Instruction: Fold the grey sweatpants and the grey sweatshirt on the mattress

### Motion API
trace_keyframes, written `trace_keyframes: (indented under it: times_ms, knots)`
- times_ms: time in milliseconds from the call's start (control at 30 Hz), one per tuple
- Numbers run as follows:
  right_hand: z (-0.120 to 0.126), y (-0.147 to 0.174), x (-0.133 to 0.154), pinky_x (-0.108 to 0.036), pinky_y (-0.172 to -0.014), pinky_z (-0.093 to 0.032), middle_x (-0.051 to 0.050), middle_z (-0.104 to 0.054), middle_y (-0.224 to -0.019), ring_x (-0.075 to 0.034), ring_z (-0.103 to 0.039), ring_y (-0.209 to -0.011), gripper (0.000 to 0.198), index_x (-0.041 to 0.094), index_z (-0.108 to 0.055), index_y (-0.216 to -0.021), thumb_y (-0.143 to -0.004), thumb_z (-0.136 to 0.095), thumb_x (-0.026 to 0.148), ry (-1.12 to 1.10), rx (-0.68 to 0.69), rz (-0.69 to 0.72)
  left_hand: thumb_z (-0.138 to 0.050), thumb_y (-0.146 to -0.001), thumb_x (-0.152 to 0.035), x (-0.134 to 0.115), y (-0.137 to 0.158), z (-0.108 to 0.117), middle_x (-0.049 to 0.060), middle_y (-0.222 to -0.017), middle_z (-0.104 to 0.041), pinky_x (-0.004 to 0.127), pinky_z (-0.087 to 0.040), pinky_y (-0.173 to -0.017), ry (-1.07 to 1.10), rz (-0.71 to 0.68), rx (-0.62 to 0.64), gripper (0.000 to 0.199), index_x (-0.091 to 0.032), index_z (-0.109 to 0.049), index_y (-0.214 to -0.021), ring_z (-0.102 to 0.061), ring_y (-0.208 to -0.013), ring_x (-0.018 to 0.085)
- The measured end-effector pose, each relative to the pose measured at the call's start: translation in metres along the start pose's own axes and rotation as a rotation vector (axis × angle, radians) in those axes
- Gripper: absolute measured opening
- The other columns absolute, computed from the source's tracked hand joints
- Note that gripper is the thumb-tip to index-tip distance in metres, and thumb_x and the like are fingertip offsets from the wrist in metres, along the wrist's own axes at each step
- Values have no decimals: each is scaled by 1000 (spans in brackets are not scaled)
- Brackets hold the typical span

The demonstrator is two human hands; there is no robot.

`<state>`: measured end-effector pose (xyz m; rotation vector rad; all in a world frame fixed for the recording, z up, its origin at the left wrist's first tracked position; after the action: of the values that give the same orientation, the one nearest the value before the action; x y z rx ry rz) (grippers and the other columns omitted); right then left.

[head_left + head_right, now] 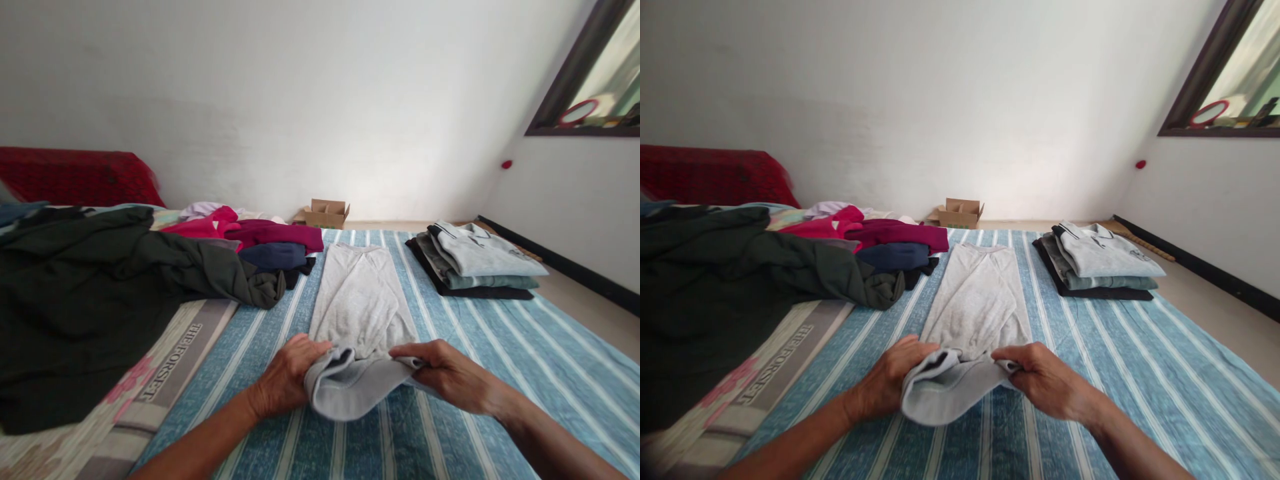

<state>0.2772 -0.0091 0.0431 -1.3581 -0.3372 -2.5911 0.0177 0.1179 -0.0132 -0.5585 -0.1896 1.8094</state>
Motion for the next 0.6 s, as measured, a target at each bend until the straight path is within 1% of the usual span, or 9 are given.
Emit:
trace_keyframes:
  times_ms: [67,100,167,233,367,500,600]
  knots:
    - [-1,1,0,-22,-70,-42,-1,-63,-82,-14,-56,-76,34,16,-68,-99,-76,-44,9,-21,-7,1,-45,-84,-16,0,0,1,9,-98,-65,39,-45,-86,-14,-86,88,28,-16,-56,-109,-59,-90,22]
    - [-2,1,0,-23,-72,-43,-1,-64,-82,-15,-56,-77,35,16,-68,-98,-75,-44,8,-27,-9,0,-42,-82,-11,1,1,1,10,-99,-64,40,-44,-86,-21,-109,108,30,-16,-57,-107,-58,-92,22]
    - [-2,1,1,-25,-74,-43,-1,-64,-81,-16,-57,-79,35,16,-68,-97,-73,-44,7,-24,-10,-6,-38,-79,-7,1,2,2,12,-101,-63,40,-44,-88,-15,-117,110,34,-15,-58,-106,-57,-96,23]
    - [-2,2,4,-25,-75,-43,-1,-65,-81,-16,-57,-80,36,17,-69,-97,-73,-43,6,-18,-9,-11,-38,-79,-8,1,2,4,12,-103,-62,38,-45,-88,29,-95,120,34,-15,-58,-106,-56,-97,23]
    - [-2,2,10,-23,-72,-43,0,-65,-82,-15,-57,-78,38,16,-68,-96,-72,-42,5,-14,7,0,-44,-85,-19,-1,1,8,10,-106,-63,37,-46,-89,87,-58,160,28,-17,-58,-109,-57,-97,23]
    - [-3,1,13,-23,-70,-42,0,-66,-81,-15,-57,-77,40,16,-68,-96,-70,-41,4,16,4,4,-45,-84,-19,-2,3,6,13,-112,-62,40,-43,-96,92,-78,127,35,-17,-54,-118,-57,-105,24]
    - [-3,1,16,-22,-69,-41,0,-66,-82,-15,-57,-76,38,16,-68,-93,-70,-41,3,44,-3,14,-46,-85,-22,0,2,5,12,-113,-63,39,-41,-98,200,-47,120,34,-17,-56,-117,-57,-107,24]
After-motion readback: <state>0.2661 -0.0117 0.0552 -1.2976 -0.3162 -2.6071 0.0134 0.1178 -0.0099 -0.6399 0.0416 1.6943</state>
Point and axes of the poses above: each hand's wrist, its own y-axis away from the middle knuckle, its own z-axis out of the back of the hand, x = y × z, the point moved 1 cm from there along -y, towards the middle knuckle
